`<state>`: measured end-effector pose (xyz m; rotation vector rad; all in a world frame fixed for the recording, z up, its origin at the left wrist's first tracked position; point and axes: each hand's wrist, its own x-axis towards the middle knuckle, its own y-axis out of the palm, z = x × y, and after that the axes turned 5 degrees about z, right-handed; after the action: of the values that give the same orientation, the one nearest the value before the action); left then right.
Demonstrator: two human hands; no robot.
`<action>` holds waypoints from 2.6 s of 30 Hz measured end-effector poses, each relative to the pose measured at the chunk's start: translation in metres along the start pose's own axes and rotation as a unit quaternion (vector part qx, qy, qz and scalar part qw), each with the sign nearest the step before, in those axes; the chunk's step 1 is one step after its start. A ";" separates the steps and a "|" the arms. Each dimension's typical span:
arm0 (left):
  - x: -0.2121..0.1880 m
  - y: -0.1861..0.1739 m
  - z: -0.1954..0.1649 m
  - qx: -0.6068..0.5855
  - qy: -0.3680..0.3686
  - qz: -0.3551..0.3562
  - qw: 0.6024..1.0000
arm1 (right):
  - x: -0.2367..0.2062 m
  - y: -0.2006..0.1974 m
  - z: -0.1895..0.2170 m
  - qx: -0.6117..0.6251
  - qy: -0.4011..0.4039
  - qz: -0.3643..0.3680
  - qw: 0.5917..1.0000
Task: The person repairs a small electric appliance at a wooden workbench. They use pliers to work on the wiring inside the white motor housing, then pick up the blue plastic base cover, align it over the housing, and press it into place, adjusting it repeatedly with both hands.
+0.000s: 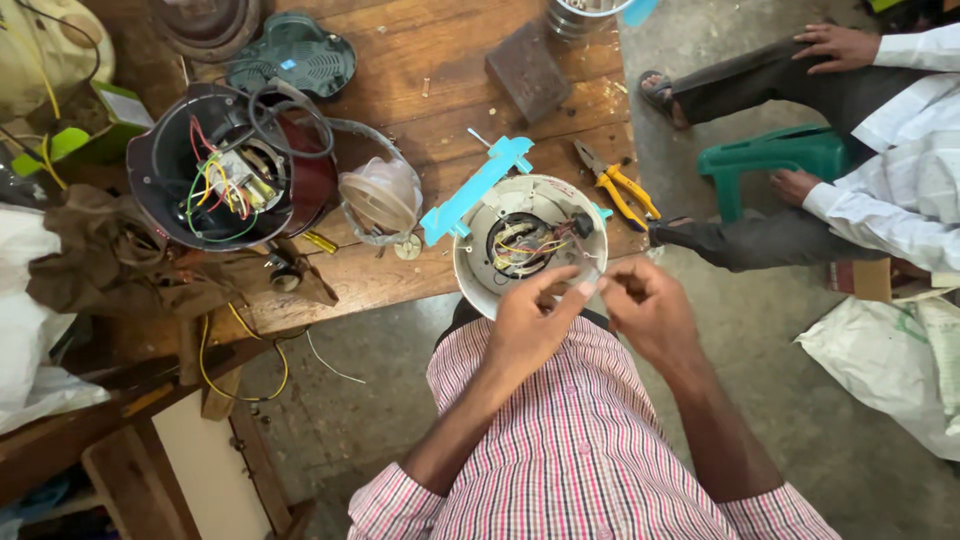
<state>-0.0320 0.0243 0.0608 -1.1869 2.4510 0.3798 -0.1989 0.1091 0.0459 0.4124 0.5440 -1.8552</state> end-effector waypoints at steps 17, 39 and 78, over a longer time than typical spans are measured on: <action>-0.027 -0.006 0.020 -0.070 -0.038 0.092 0.993 | 0.059 -0.030 -0.007 -0.185 -0.156 -0.113 0.964; -0.019 0.012 -0.012 -0.009 0.112 -0.134 0.985 | 0.009 -0.058 -0.009 -0.122 -0.104 0.044 0.986; -0.013 0.005 -0.007 0.018 0.202 -0.043 0.978 | -0.023 -0.077 0.050 -0.592 -0.357 -0.036 0.721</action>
<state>-0.0300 0.0331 0.0731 -1.4681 2.7142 0.0706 -0.2649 0.1213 0.1128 -1.1539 1.0398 -1.2094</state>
